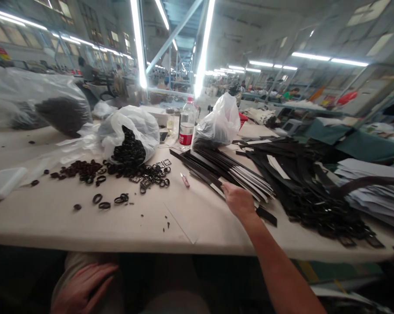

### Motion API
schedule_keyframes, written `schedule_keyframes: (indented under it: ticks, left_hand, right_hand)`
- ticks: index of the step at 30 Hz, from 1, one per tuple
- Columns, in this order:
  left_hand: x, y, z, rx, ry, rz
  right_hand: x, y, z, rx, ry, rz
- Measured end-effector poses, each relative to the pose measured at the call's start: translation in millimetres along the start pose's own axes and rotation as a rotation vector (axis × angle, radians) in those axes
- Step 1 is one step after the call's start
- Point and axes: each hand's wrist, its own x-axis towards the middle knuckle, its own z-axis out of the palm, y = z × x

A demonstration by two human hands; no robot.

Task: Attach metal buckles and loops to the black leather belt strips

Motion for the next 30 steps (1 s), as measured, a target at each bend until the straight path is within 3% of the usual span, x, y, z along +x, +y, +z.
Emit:
schedule_keyframes:
  ticks: [4,9,13,18,21,25,27,30]
  left_hand:
    - [14,15,-6.5,-0.276,0.014,-0.22]
    - [61,46,-2.9,-0.899,-0.118,-0.566]
    - [112,73,6.0,-1.442,-0.186,-0.633]
    - [175,93,8.2,-1.837,-0.067,-0.713]
    - [195,85,1.7,-1.878,0.125,-0.834]
    - [190,56,-13.8,-1.607,0.409,-0.901]
    - [179,43,-21.3,-1.392,0.45,-0.878]
    - [164,32,-26.8,-1.158,0.398,-0.855]
  right_hand:
    - [-18,-19,-16,0.394,-0.09,-0.032]
    - [-39,-35,-28,0.856,-0.258,-0.114]
    - [-53,-43,-35,0.902,-0.326,-0.211]
    - [-59,-52,-37,0.879,-0.516,-0.336]
    - [-58,-52,-34,0.893,-0.614,-0.339]
    - [-54,-40,-28,0.888,-0.753,-0.313]
    - [-48,-30,-26,0.866,-0.797,-0.309]
    - [-30,-15,-24,0.768,-0.803,-0.344]
